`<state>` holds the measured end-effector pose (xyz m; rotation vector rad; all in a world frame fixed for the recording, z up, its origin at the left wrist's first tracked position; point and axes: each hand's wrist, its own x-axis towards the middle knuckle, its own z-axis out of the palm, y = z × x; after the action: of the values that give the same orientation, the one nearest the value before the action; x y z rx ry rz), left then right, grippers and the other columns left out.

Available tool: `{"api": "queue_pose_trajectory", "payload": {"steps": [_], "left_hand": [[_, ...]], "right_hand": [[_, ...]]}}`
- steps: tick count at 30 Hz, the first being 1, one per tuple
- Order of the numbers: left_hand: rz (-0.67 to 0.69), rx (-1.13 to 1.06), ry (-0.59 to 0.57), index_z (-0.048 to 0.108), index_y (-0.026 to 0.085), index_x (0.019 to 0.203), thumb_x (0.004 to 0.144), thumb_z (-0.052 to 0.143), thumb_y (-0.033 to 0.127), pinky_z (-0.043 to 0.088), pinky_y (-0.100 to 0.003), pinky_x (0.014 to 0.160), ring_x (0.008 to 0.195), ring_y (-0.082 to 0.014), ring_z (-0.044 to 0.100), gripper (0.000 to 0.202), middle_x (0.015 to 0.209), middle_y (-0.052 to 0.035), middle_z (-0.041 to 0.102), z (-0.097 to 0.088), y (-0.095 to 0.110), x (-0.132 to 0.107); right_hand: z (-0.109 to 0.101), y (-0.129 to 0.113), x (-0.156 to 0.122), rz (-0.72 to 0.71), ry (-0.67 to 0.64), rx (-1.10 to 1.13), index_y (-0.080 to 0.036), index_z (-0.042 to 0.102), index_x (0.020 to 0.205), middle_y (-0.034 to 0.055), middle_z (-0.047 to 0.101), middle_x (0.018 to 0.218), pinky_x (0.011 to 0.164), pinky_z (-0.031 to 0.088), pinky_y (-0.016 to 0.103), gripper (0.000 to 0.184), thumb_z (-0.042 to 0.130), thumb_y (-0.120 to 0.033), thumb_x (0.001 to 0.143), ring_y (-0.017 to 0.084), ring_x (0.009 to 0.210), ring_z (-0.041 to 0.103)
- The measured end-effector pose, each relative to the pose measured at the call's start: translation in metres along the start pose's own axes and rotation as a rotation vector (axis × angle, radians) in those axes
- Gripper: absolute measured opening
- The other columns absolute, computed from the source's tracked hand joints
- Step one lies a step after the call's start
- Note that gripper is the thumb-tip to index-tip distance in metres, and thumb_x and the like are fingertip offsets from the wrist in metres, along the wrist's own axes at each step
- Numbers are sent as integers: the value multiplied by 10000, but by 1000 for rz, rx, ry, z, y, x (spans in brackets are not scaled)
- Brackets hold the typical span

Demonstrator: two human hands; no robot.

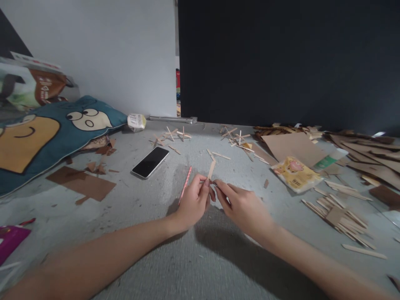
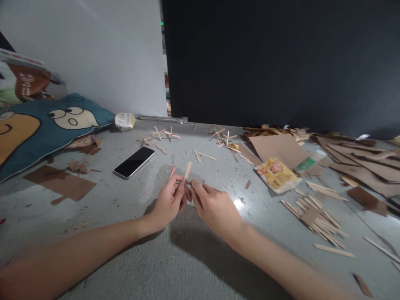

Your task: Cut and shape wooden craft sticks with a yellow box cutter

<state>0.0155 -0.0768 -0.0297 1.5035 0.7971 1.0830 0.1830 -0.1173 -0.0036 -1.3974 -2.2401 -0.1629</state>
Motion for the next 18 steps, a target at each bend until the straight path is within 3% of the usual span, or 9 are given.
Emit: {"api": "queue_pose_trajectory", "payload": {"steps": [6,9,13,18], "left_hand": [[10,34,-26,458,225,969,1037,403,647,334,-197,404,390,-89,417,431,530,98,450,-1,-4,1],[29,36,-34,447,226,943,1051,386,625,335,-194,402,395,-78,425,417,588,78,505,-2,-5,-1],[153,119,-168,459,216,898,1065,371,599,352,-186,431,434,-65,453,427,656,42,565,-2,-3,-9],[36,15,-69,441,223,944,1059,378,605,347,-187,385,382,-64,450,403,671,51,583,2,0,-8]], "right_hand": [[0,-2,0,1,-12,-8,-170,658,1089,47,703,760,517,251,303,334,348,-297,1101,131,509,563],[2,0,-1,25,-53,-39,-174,660,1076,43,695,742,510,234,298,289,379,-245,1071,135,508,569],[10,9,-2,53,-152,13,-186,675,1015,53,721,767,515,273,272,262,413,-193,1030,142,546,614],[14,16,-1,79,-27,-29,-164,677,1232,77,750,817,512,316,288,345,389,-264,1071,165,549,643]]}}
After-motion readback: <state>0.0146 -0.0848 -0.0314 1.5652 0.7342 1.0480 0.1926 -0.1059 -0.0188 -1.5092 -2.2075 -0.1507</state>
